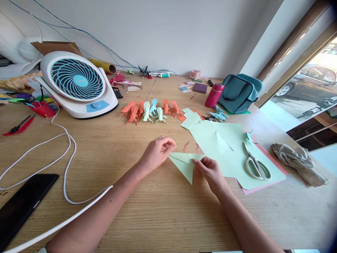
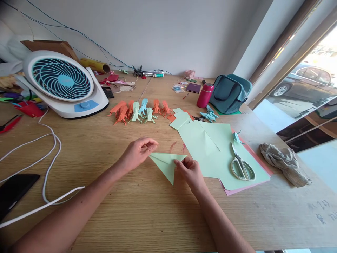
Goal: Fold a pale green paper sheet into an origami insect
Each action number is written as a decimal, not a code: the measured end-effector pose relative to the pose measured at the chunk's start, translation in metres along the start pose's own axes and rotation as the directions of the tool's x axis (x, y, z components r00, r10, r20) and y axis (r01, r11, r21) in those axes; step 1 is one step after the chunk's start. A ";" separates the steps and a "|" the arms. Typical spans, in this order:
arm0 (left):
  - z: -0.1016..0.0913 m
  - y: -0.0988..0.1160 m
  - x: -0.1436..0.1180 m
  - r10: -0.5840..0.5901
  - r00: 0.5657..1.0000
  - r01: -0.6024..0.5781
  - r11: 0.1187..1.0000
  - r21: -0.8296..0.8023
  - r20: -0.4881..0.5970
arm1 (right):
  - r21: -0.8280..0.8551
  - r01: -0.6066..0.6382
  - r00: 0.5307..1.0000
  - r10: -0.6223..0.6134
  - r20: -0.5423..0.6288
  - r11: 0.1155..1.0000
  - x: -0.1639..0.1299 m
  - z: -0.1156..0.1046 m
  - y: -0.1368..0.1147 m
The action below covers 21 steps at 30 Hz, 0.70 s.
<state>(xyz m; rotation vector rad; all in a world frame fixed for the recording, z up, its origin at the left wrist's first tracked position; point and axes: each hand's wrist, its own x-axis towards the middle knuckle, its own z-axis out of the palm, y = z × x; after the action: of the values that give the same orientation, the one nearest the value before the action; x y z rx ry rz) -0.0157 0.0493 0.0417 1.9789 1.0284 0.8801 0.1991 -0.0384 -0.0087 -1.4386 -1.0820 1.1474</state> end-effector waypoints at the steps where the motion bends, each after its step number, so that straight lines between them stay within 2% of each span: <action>1: -0.004 -0.001 0.002 0.006 0.997 -0.004 1.000 0.029 -0.081 | 0.016 0.006 0.999 -0.006 -0.040 1.000 0.001 -0.001 0.000; 3: -0.008 -0.001 0.006 -0.025 0.983 0.032 0.999 0.034 -0.179 | 0.045 0.015 0.996 -0.011 -0.085 0.999 0.001 -0.002 -0.002; 5: -0.008 -0.002 0.006 -0.073 0.978 0.071 0.997 -0.020 -0.195 | 0.070 0.012 0.994 -0.004 -0.112 0.997 0.002 -0.001 -0.003; 9: -0.001 0.001 0.002 -0.094 0.988 0.078 0.988 -0.130 -0.123 | 0.104 0.010 0.987 0.007 -0.160 0.995 0.002 0.000 -0.001; 13: 0.006 0.006 -0.003 -0.088 0.994 0.081 0.991 -0.104 -0.065 | 0.114 0.013 0.987 0.005 -0.161 0.993 0.002 0.001 0.003; 17: 0.007 0.008 -0.004 -0.082 0.995 0.077 0.994 -0.078 -0.064 | 0.068 -0.016 0.993 0.023 -0.114 0.998 0.001 0.004 0.004; 19: 0.006 0.010 -0.004 -0.106 0.993 0.098 0.987 -0.131 -0.053 | 0.038 -0.025 0.998 0.027 -0.065 0.999 0.000 0.005 0.003; 21: 0.006 0.013 -0.004 -0.165 0.986 0.162 0.956 -0.243 0.010 | 0.016 -0.027 0.999 0.028 -0.019 1.000 0.000 0.006 0.001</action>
<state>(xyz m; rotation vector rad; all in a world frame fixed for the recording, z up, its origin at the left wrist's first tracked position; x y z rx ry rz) -0.0078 0.0383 0.0480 1.6620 1.0221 0.8809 0.1931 -0.0378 -0.0103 -1.4540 -1.0407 1.1565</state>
